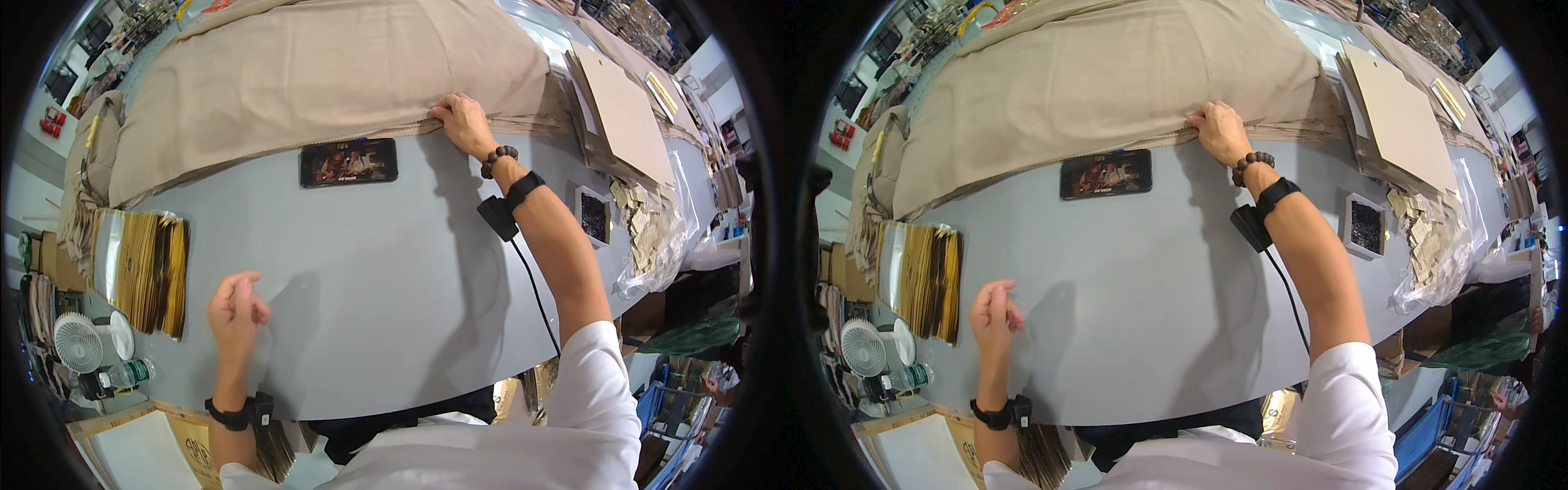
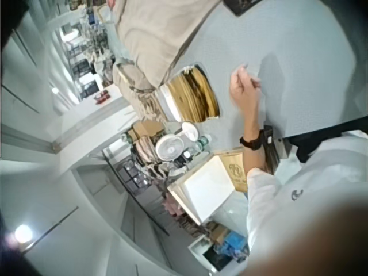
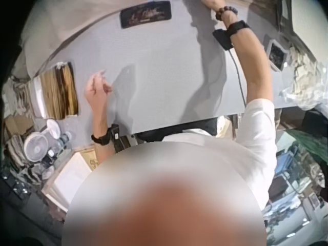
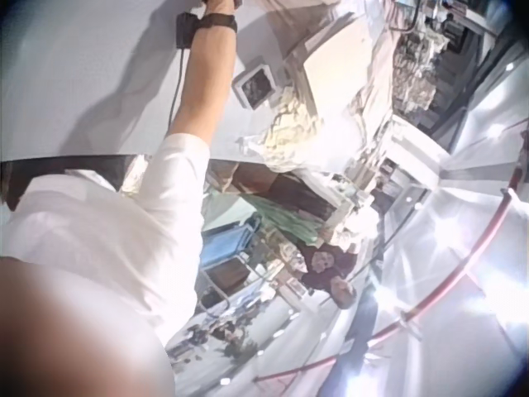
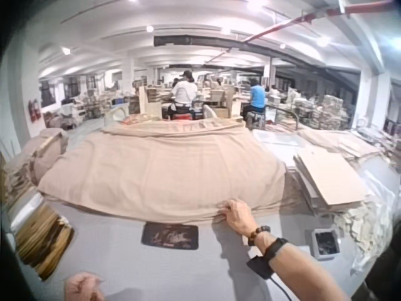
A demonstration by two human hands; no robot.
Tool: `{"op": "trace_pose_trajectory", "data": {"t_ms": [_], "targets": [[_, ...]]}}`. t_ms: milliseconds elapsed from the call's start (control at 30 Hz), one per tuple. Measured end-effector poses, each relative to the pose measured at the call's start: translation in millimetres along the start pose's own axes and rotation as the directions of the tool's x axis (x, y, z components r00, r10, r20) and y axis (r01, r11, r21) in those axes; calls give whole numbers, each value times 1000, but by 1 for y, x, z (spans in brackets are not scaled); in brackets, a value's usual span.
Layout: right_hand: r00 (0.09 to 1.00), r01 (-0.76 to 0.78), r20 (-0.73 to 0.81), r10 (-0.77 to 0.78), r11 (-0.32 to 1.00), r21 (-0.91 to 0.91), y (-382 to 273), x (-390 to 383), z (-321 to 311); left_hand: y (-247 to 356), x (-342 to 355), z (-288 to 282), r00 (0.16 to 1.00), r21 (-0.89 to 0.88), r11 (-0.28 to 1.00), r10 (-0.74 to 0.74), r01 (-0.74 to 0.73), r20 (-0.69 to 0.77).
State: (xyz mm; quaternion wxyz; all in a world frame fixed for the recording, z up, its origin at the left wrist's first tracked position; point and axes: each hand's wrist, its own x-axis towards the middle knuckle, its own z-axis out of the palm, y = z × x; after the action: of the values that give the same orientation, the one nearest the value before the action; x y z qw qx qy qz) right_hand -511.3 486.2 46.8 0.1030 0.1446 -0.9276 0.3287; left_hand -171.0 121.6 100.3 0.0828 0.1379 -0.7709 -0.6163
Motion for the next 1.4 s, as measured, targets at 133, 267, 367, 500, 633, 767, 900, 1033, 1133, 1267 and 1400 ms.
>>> {"op": "trace_pose_trajectory", "data": {"t_ms": [133, 267, 367, 500, 633, 767, 900, 1033, 1133, 1267, 1400], "targets": [[975, 194, -89, -204, 975, -106, -14, -8, -19, 17, 49, 59, 974, 25, 989, 141, -148, 178], [899, 357, -189, -395, 911, -206, -28, -6, -36, 29, 102, 124, 923, 152, 937, 265, -314, 278], [859, 344, -260, -441, 874, -343, -38, -7, -47, 32, 151, 162, 869, 311, 812, 444, -493, 217], [944, 191, -191, -269, 918, -347, -44, -7, -52, 29, 212, 182, 890, 473, 777, 455, -415, 33], [917, 217, -301, -264, 959, -180, -42, -6, -44, 14, 248, 180, 925, 748, 601, 379, -281, 43], [915, 286, -332, -228, 948, 138, -40, -7, -27, 0, 271, 173, 790, 770, 486, 612, -413, 38], [983, 182, -73, -171, 963, 199, -37, -14, -17, 3, 279, 171, 624, 683, 480, 780, -550, -46], [954, 299, -20, -300, 954, -29, -42, -15, 0, 24, 268, 161, 867, 530, 762, 489, -371, -96], [944, 279, -137, -301, 947, -158, -43, -6, 8, 34, 249, 161, 747, 309, 768, 630, -560, -213], [844, 324, -373, -387, 920, -221, -40, 11, 1, 32, 225, 160, 506, 508, 445, 862, -738, -20], [739, 441, -437, -512, 859, -260, -35, 15, -13, 33, 231, 164, 970, -341, 934, -27, 111, 242]]}}
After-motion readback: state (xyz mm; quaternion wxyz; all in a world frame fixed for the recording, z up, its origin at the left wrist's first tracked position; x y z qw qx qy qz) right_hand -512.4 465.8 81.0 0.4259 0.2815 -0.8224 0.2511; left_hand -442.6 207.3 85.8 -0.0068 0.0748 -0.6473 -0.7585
